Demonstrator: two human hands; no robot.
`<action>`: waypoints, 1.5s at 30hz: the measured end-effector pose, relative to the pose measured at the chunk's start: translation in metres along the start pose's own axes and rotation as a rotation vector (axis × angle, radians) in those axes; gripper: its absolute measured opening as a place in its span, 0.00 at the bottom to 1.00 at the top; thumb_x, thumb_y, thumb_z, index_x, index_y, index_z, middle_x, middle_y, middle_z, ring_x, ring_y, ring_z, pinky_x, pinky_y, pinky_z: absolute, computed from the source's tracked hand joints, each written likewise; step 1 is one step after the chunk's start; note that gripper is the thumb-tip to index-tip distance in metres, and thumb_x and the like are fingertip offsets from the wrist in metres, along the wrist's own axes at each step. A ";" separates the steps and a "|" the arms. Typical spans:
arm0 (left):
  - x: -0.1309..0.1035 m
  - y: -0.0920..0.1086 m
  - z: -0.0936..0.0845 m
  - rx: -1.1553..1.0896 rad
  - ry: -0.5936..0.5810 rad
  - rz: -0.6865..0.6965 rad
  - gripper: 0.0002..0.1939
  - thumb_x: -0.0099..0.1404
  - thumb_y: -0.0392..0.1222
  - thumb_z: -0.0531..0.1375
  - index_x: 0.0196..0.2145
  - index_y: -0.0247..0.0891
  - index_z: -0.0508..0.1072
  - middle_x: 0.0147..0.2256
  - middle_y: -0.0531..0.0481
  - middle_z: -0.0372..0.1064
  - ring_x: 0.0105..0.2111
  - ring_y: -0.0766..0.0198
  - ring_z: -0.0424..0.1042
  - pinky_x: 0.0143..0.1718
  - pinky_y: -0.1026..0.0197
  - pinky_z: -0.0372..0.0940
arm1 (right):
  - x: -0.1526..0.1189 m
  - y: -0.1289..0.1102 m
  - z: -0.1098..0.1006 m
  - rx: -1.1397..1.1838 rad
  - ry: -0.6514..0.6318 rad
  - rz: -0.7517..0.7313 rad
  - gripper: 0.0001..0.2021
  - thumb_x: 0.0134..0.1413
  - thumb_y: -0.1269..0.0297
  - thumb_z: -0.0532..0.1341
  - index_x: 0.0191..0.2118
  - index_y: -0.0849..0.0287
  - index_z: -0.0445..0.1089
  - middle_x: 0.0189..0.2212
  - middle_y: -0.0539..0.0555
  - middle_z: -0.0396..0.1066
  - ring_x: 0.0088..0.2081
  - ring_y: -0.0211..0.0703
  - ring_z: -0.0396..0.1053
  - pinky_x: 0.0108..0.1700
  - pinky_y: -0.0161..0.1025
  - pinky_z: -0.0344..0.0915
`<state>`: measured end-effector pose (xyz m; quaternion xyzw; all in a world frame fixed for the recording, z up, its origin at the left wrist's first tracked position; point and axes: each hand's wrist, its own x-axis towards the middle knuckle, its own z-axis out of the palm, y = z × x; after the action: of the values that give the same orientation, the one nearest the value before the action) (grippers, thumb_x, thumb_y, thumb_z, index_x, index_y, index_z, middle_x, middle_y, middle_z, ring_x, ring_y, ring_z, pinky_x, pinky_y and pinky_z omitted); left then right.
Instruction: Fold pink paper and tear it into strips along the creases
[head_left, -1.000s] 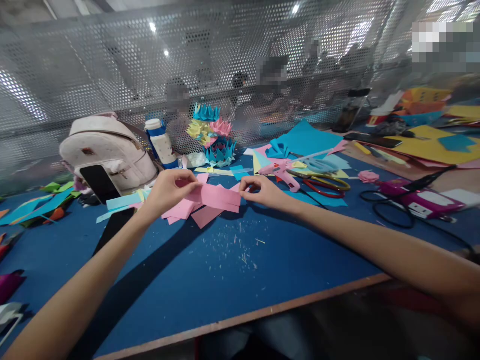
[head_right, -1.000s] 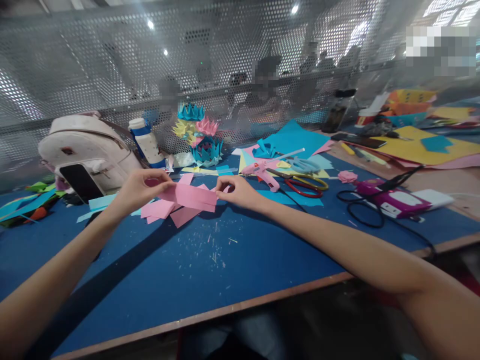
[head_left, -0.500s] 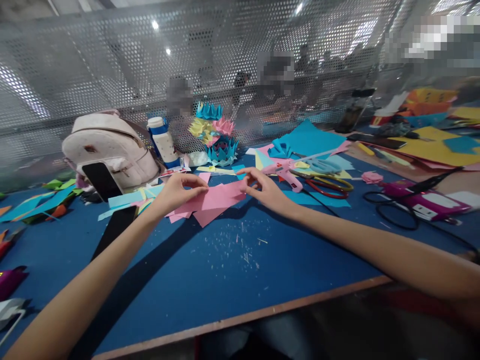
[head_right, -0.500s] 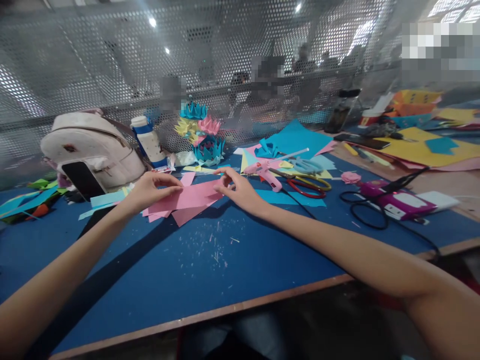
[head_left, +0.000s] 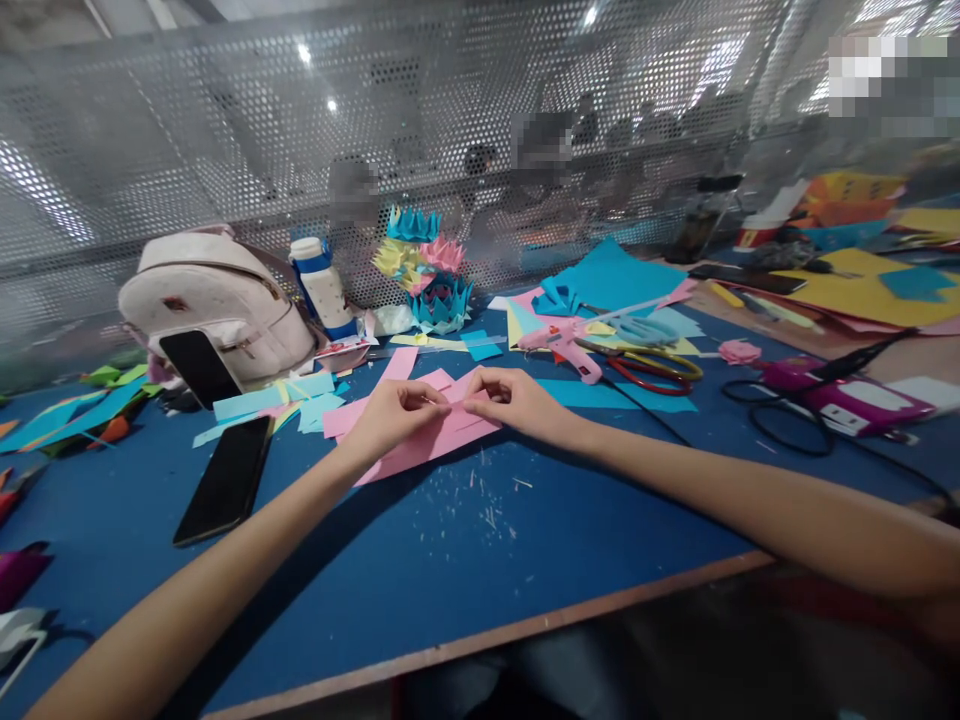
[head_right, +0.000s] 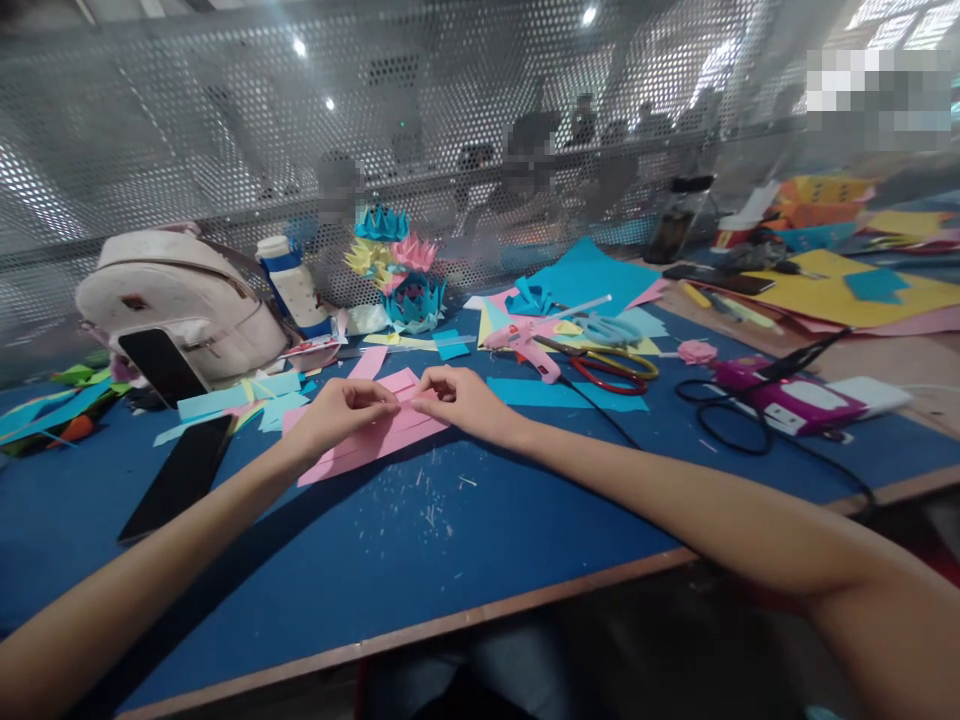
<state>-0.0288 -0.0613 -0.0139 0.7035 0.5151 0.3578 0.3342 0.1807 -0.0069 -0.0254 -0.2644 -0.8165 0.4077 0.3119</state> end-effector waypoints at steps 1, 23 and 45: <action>-0.001 0.001 0.003 -0.016 0.017 -0.003 0.08 0.60 0.44 0.62 0.30 0.36 0.77 0.28 0.49 0.76 0.27 0.65 0.71 0.31 0.61 0.64 | -0.001 -0.001 0.001 -0.016 -0.001 -0.011 0.13 0.56 0.54 0.62 0.33 0.60 0.70 0.26 0.49 0.65 0.25 0.34 0.57 0.27 0.35 0.52; 0.007 -0.005 -0.028 -0.221 0.196 -0.101 0.11 0.54 0.47 0.64 0.26 0.37 0.72 0.24 0.52 0.71 0.23 0.68 0.68 0.24 0.66 0.62 | 0.017 0.003 -0.046 0.047 0.536 -0.200 0.13 0.55 0.56 0.64 0.27 0.56 0.63 0.25 0.49 0.61 0.27 0.38 0.58 0.30 0.40 0.57; 0.010 -0.003 -0.017 -0.875 -0.042 -0.273 0.22 0.60 0.60 0.64 0.40 0.39 0.75 0.45 0.40 0.76 0.49 0.51 0.74 0.48 0.52 0.70 | -0.015 -0.010 -0.010 -0.105 0.359 -0.445 0.05 0.61 0.63 0.59 0.34 0.54 0.65 0.37 0.55 0.76 0.41 0.44 0.75 0.42 0.43 0.70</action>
<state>-0.0428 -0.0490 -0.0062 0.4292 0.3968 0.4801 0.6541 0.1959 -0.0177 -0.0170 -0.1624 -0.8061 0.2332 0.5190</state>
